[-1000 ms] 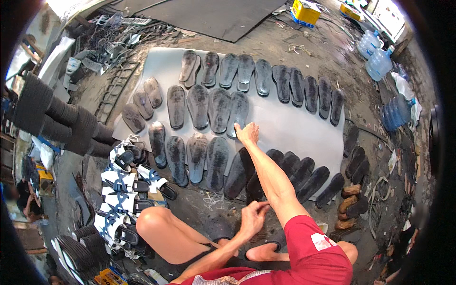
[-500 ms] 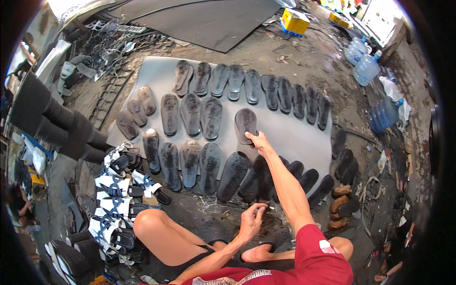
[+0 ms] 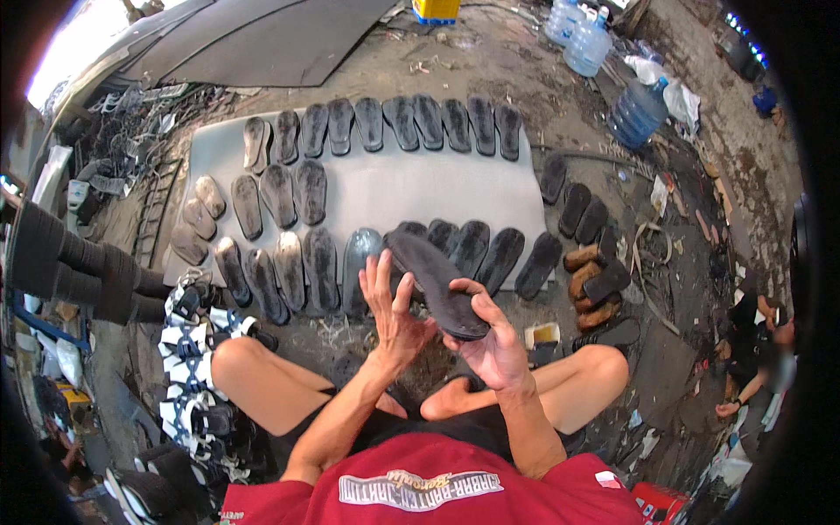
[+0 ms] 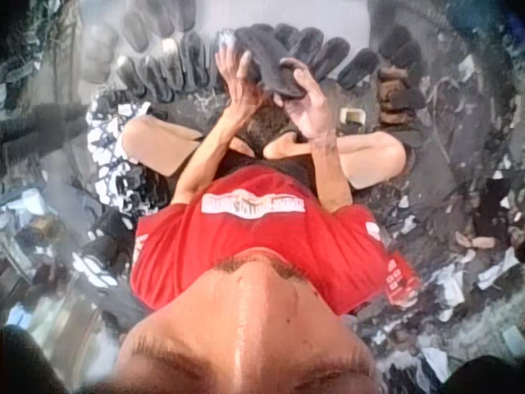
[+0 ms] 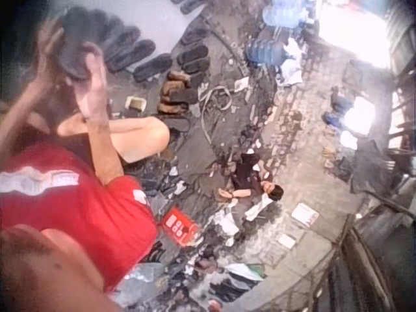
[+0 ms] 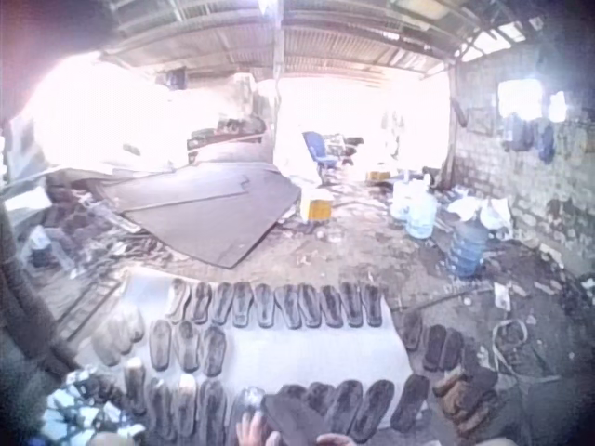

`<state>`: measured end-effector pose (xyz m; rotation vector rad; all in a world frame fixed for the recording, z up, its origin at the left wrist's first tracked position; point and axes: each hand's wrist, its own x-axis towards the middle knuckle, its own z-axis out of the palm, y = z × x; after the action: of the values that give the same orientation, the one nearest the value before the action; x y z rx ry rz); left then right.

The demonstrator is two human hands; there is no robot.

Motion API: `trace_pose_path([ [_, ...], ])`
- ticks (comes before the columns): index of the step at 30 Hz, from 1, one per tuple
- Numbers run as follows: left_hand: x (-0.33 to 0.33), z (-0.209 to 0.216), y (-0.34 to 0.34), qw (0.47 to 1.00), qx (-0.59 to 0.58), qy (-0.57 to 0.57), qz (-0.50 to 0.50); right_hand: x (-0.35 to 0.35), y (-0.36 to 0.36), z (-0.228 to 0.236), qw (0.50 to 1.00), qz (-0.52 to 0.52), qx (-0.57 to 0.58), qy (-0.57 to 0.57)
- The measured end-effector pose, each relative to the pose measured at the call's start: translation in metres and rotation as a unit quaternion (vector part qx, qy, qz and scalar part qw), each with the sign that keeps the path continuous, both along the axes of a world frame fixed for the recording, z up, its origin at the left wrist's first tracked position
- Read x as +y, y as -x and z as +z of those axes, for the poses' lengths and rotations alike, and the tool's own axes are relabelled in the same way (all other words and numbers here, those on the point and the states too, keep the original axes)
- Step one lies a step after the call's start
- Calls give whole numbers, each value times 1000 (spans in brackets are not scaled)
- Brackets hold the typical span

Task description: The person sits on the ground and repeatedly picks up black shoe soles, rubs their surfaces with both hands, and places them back in rows. The person handles the soles one at a time, turning them over and wiping different parts of each sole.

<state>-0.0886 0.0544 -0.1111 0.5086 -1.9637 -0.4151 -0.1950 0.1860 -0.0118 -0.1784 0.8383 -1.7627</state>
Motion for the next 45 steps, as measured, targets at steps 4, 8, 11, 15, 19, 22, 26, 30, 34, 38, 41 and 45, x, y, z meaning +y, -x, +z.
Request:
trace_pose_path([
  [4, 20, 20, -6, 981, -7, -140, -136, 43, 3, -7, 993, 91, -22, 67],
  [8, 45, 70, -13, 889, -11, -429, -162, 57, 21, 15, 753, 144, 625, -149],
  [11, 44, 73, -27, 822, -56, -515, -236, 63, 16, -23, 878, 128, 454, -86],
  [15, 44, 81, -48, 718, -47, -634, -284, 65, 5, -29, 940, 140, 310, -14],
  [19, 22, 67, -65, 547, 89, -749, -363, 66, 22, -46, 964, 84, 248, -48],
  [22, 9, 60, -74, 478, 236, -769, -352, 65, 29, -32, 998, 17, 56, -17],
  [26, -11, 45, -74, 404, 299, -753, -424, 57, 27, -42, 995, -32, -50, 74],
  [30, -9, 42, -65, 382, 363, -762, -376, 51, 6, -63, 973, -17, -180, 145],
  [34, -16, 30, -58, 304, 364, -706, -526, 38, 2, -49, 976, 4, -195, 91],
  [38, -14, 29, -54, 380, 343, -727, -457, 24, -5, -34, 996, -12, -90, 21],
  [41, -15, 37, -52, 331, 406, -730, -439, 12, -10, -32, 998, -51, 23, 34],
  [45, -11, 35, -38, 334, 451, -686, -463, 10, -4, -32, 994, -62, 68, 54],
])
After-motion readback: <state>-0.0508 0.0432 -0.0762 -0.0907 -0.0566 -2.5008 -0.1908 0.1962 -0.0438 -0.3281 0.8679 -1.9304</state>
